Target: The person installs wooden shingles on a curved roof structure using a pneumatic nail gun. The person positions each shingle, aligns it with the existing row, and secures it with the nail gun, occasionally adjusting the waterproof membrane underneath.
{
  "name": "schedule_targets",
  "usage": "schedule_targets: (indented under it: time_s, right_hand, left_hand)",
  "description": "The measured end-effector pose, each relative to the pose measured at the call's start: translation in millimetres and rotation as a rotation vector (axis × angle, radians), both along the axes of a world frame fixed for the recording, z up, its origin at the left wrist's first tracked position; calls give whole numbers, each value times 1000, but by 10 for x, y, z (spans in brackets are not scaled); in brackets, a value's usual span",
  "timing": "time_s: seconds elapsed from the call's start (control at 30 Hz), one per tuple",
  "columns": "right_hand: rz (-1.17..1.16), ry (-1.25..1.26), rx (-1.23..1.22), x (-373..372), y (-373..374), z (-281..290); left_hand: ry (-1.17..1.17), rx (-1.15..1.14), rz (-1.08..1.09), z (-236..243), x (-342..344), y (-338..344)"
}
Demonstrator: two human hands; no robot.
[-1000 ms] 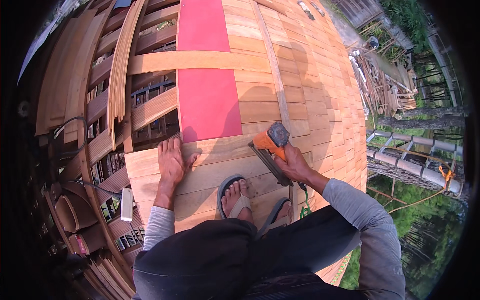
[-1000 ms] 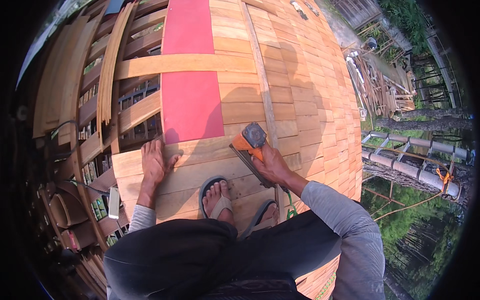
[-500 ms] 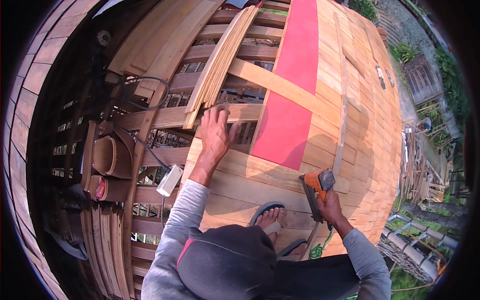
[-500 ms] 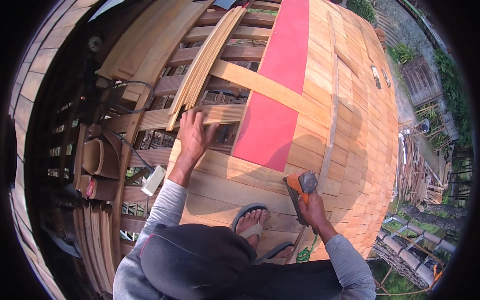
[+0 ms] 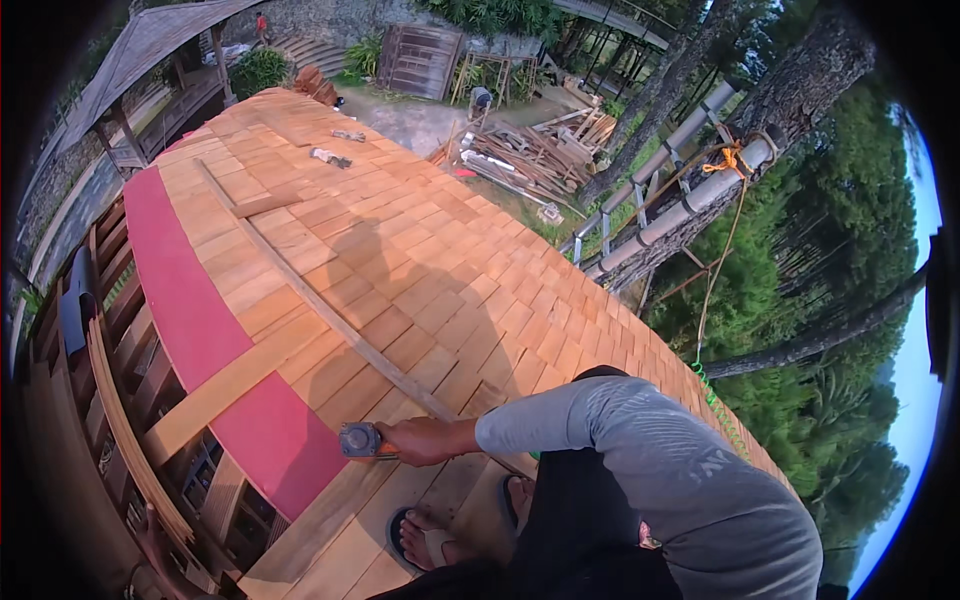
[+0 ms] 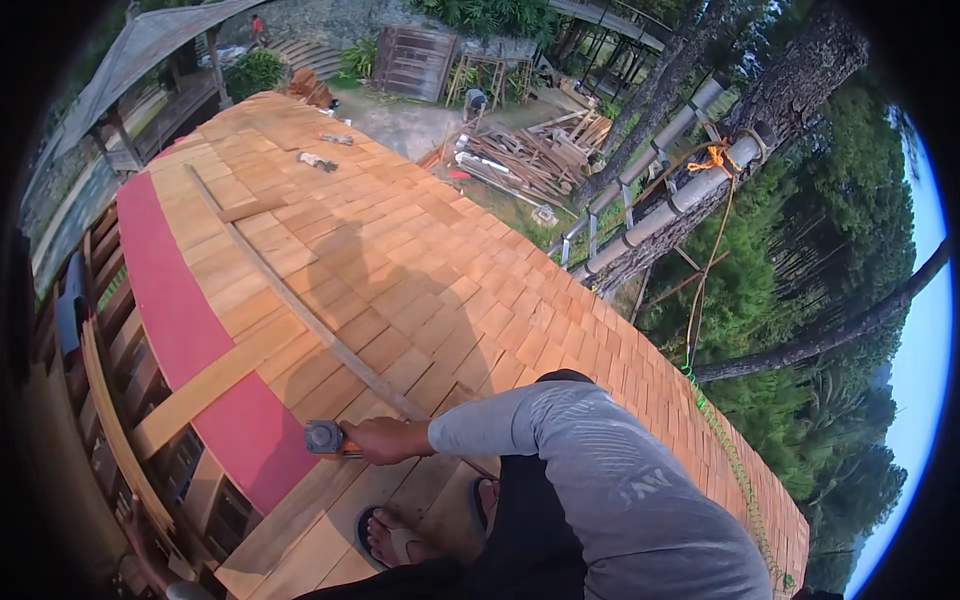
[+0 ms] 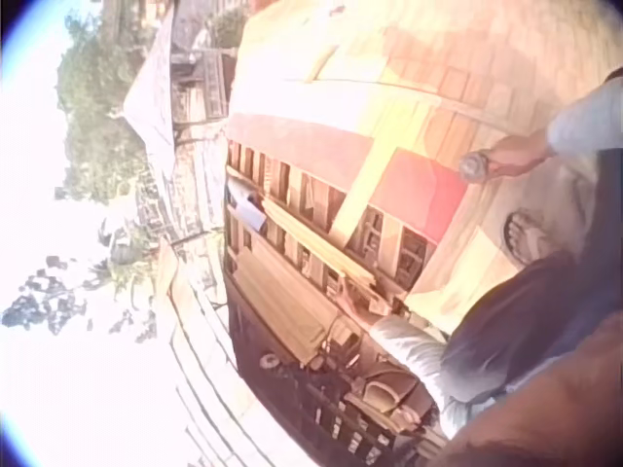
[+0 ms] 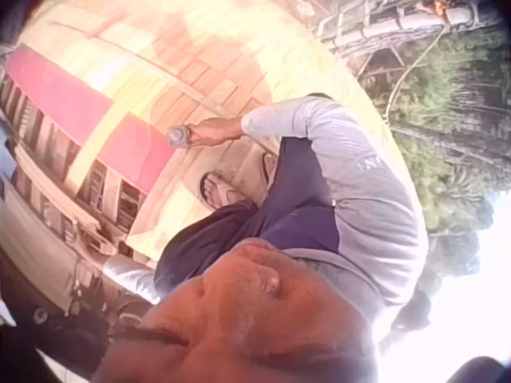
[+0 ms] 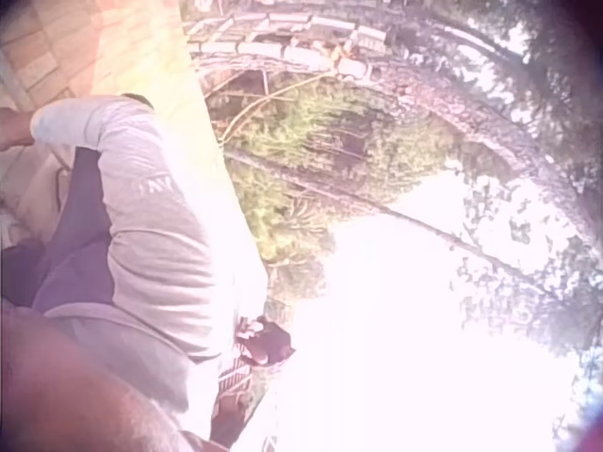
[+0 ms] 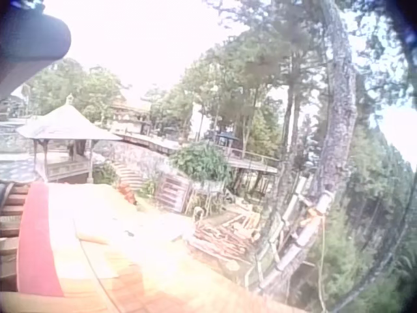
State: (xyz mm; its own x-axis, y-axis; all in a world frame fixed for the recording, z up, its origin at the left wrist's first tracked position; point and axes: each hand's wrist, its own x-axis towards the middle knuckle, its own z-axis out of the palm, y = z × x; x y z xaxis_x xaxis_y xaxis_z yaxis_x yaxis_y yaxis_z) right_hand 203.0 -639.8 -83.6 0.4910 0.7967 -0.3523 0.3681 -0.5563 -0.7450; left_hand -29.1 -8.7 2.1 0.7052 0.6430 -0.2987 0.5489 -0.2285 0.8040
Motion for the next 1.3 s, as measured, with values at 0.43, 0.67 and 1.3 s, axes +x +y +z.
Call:
schedule_targets:
  time_s: [0.43, 0.67, 1.3]
  right_hand:
    - [30, -22, 3, 11, 9, -74]
    - [35, -33, 32, -10, 16, -54]
    - [-136, -307, -329, 1194, -845, 845]
  left_hand:
    - [100, 69, 37, 189, -54, -127]
    - [116, 650, 267, 226, -171, -279]
    - [327, 1090, -316, -286, 458, -2652]
